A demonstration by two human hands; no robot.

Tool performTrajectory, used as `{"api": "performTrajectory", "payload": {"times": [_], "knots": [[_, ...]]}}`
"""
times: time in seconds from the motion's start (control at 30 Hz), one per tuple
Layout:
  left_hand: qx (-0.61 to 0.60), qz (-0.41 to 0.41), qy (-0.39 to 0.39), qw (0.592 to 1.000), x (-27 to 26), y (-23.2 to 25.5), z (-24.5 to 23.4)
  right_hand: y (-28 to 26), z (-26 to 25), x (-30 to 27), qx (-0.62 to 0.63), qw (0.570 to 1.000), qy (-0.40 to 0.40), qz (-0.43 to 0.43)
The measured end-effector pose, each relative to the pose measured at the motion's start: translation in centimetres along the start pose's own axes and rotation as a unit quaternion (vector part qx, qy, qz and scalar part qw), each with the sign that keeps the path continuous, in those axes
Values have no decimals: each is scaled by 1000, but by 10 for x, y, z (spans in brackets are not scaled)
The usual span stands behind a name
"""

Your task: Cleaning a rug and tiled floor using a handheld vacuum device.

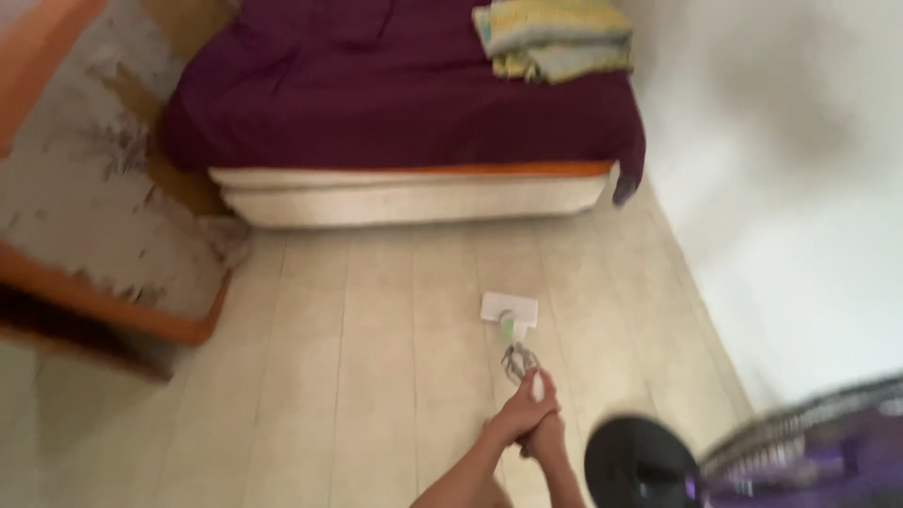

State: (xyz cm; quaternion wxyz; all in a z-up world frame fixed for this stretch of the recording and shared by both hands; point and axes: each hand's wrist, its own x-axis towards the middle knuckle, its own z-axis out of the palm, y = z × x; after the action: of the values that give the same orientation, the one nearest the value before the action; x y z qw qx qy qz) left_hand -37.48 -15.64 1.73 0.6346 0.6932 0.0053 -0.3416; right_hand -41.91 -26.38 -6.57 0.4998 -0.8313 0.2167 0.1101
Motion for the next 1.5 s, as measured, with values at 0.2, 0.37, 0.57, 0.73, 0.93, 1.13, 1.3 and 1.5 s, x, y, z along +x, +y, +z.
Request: {"api": "performTrajectory", "payload": {"times": [0.2,0.37,0.57,0.73,0.93,1.13,1.3,1.5], "knots": [[-53,-80,33,995,102,95,-49,-126,-27,107,177,975,4,134],[-57,-86,40,994,157,141,-74,-110,-21,190,119,988,-5,102],[-44,-62,37,996,233,162,-85,-261,-72,194,147,976,21,159],[-14,-51,30,998,300,178,-106,-203,-56,308,108,983,19,146],[-39,2,-7,999,422,172,-136,-275,-69,379,53,992,52,103],[-105,-85,-64,989,383,255,-134,-298,-94,376,-28,989,59,135],[-88,-100,-69,989,375,237,-119,-248,-85,373,-21,984,70,164],[-104,-51,-57,992,338,196,-110,-270,-80,305,-5,983,88,160]]}}
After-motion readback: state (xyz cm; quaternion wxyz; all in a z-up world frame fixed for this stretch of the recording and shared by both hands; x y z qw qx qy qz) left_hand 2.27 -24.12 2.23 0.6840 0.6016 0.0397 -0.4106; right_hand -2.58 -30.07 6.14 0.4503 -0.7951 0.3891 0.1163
